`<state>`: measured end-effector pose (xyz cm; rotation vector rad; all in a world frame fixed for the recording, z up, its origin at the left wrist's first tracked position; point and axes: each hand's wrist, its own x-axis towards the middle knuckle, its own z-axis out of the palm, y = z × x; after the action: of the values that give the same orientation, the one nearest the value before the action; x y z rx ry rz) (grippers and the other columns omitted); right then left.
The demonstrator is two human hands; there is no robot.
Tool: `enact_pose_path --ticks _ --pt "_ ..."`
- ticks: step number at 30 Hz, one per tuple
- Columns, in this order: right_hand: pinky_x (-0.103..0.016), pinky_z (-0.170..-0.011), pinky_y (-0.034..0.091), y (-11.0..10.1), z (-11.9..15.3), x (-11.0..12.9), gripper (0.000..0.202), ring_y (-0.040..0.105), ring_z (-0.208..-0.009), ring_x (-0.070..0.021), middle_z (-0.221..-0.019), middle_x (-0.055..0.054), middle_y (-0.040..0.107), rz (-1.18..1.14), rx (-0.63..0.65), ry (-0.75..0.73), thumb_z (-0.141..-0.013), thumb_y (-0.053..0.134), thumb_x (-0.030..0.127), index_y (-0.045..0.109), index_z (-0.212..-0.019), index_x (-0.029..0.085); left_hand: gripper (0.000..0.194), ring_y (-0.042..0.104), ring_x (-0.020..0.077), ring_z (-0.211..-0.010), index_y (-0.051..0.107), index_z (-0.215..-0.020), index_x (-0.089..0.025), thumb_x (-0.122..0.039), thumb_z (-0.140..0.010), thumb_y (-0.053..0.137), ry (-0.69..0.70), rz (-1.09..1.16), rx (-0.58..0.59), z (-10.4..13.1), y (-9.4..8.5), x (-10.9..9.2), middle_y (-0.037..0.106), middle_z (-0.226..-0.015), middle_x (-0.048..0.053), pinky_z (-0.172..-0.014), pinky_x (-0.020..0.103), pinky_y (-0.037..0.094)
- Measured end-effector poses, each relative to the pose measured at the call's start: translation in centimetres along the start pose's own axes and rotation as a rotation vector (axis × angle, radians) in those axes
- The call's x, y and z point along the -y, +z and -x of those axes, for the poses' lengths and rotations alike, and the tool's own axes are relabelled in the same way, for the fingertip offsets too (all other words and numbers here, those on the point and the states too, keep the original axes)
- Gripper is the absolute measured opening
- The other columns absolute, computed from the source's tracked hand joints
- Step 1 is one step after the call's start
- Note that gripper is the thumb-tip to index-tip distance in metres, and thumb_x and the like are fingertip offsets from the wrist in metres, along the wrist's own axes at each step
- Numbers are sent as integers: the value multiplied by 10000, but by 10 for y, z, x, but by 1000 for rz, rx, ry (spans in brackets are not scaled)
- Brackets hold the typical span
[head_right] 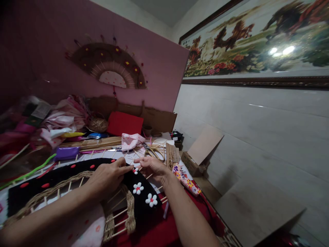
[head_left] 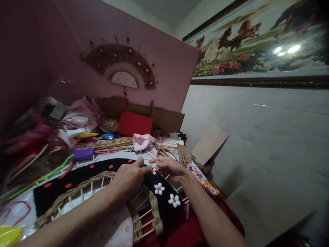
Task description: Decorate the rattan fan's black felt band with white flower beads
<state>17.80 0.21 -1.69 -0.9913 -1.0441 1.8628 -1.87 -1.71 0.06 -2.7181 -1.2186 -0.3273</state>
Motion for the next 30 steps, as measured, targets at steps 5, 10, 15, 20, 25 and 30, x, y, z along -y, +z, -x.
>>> enact_pose_path --ticks 5,10,15,20,25,30 --pt "-207 -513 400 0 0 0 314 576 -507 -93 -675 -14 647 6 -11 -9 -681 661 177 581 -977 110 391 540 111 -523 519 -1167 -278 -150 -831 367 35 -64 -9 2 2 -5 551 -954 66 -484 233 394" --pt "-207 -516 403 0 0 0 301 577 -515 -94 -675 -19 650 6 -4 -10 -683 660 179 585 -967 111 399 552 136 -523 491 -1186 -282 -153 -828 369 47 -96 -38 2 5 -3 549 -961 64 -459 247 388" --pt "-193 -494 385 0 -1 0 299 566 -506 -86 -670 -12 646 11 -1 -12 -682 671 194 593 -959 114 434 561 128 -562 489 -1201 -280 -131 -805 393 -4 -78 -80 4 5 0 547 -962 59 -487 233 387" --pt "-189 -475 381 0 -1 0 297 563 -485 -85 -653 -12 645 16 -8 -16 -685 661 189 588 -961 107 386 537 115 -526 533 -1159 -338 -184 -843 372 38 -80 -94 6 6 0 539 -914 46 -465 223 361" --pt "-190 -480 386 0 -1 0 296 576 -499 -92 -657 -17 651 5 4 -13 -678 655 174 589 -959 107 392 532 103 -523 543 -1159 -330 -175 -841 374 48 -72 -106 6 8 0 545 -917 50 -471 216 361" --pt "-173 -475 369 0 -1 0 305 562 -482 -75 -646 -17 648 -1 -2 -22 -667 680 183 596 -948 100 389 546 115 -548 558 -1143 -316 -162 -833 380 33 -63 -135 6 8 0 553 -917 48 -473 221 370"
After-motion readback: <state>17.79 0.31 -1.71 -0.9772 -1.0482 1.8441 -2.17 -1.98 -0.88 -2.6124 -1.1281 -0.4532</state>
